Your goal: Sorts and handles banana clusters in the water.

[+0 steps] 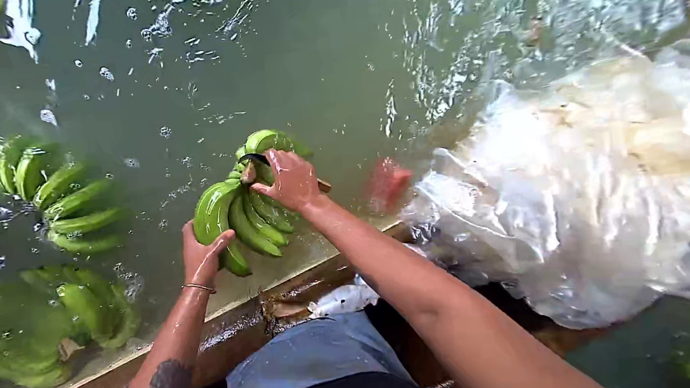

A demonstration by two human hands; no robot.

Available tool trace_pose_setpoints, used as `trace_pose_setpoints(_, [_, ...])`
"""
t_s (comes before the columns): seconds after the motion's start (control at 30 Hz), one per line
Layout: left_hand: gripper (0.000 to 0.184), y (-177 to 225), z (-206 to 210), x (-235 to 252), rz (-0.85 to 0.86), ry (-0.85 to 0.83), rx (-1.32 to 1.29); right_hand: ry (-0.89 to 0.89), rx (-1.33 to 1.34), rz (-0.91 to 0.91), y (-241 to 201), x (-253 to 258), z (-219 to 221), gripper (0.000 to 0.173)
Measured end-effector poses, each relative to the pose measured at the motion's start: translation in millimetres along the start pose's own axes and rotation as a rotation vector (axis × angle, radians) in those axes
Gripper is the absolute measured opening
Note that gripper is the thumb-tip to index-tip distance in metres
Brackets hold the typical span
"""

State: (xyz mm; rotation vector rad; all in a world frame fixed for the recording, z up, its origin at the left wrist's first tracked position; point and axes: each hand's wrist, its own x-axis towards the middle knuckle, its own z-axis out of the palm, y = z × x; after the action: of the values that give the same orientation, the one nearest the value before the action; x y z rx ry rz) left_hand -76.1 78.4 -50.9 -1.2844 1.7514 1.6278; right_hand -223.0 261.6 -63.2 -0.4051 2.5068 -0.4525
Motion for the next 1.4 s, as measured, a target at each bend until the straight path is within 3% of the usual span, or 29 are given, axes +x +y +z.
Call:
trace_pose_setpoints(0.23, [0.083,25.2,22.9,-9.7,0.067,0.08,-0.024,-0.094,0.021,0.161,-0.8,6.5,-10.5,0.063])
trace_pose_setpoints(0.4, [0.09,24.8,46.1,-12.6,0.202,0.199,0.137,-0.139,0.234,0.326,-2.1,-6.2,-2.6,0.056])
trace_pose_setpoints(0.57, [0.102,25.6,61.2,-10.9,0.247,0.225,0.429,-0.141,0.646,0.549,-20.6,-28.7,2.9,0.052])
trace_pose_setpoints(0.7, [0.102,25.1,55.6,1.1,0.356,0.165,0.445,-0.22,1.211,0.561,-38.1,-79.1,-33.2,0.012])
trace_pose_setpoints(0.77, [0.1,15.2,54.0,3.5,0.387,0.131,0.431,-0.177,1.415,0.586,-20.8,-90.4,-44.9,0.007])
trace_pose_setpoints(0.83, [0.101,11.2,64.4,11.2,0.413,0.124,0.423,-0.079,1.301,0.61,2.6,-73.1,-43.2,0.011])
trace_pose_setpoints(0.97, [0.1,-12.3,76.0,-0.8,0.376,-0.036,0.446,-0.108,1.0,0.67,25.5,-33.8,6.6,0.058])
trace_pose_setpoints(1.03, [0.092,-18.9,53.1,1.7,0.386,-0.149,0.486,-0.107,0.981,0.744,30.5,-7.2,39.8,0.064])
trace_pose_setpoints(1.07, [0.086,-20.6,36.8,5.6,0.404,-0.112,0.491,-0.091,0.982,0.775,35.0,3.5,53.9,0.062])
trace_pose_setpoints(1.17, [0.075,-25.7,-25.4,34.6,0.438,0.382,0.378,-0.081,0.843,0.786,45.2,26.6,85.5,0.054])
trace_pose_setpoints(1.23, [0.082,-19.2,-80.5,62.2,0.308,0.672,0.265,-0.169,0.682,0.734,46.9,38.3,93.3,0.054])
trace_pose_setpoints(1.3, [0.092,-18.3,-134.3,90.0,0.201,0.837,0.203,-0.331,0.449,0.605,48.5,47.4,92.2,0.054])
trace_pose_setpoints(1.33, [0.095,-19.7,-156.7,101.9,0.154,0.844,0.183,-0.362,0.377,0.578,51.2,50.3,88.4,0.056])
trace_pose_setpoints(1.4, [0.097,-21.8,-190.0,125.8,0.07,0.736,0.134,-0.252,0.465,0.592,51.6,46.3,64.8,0.061])
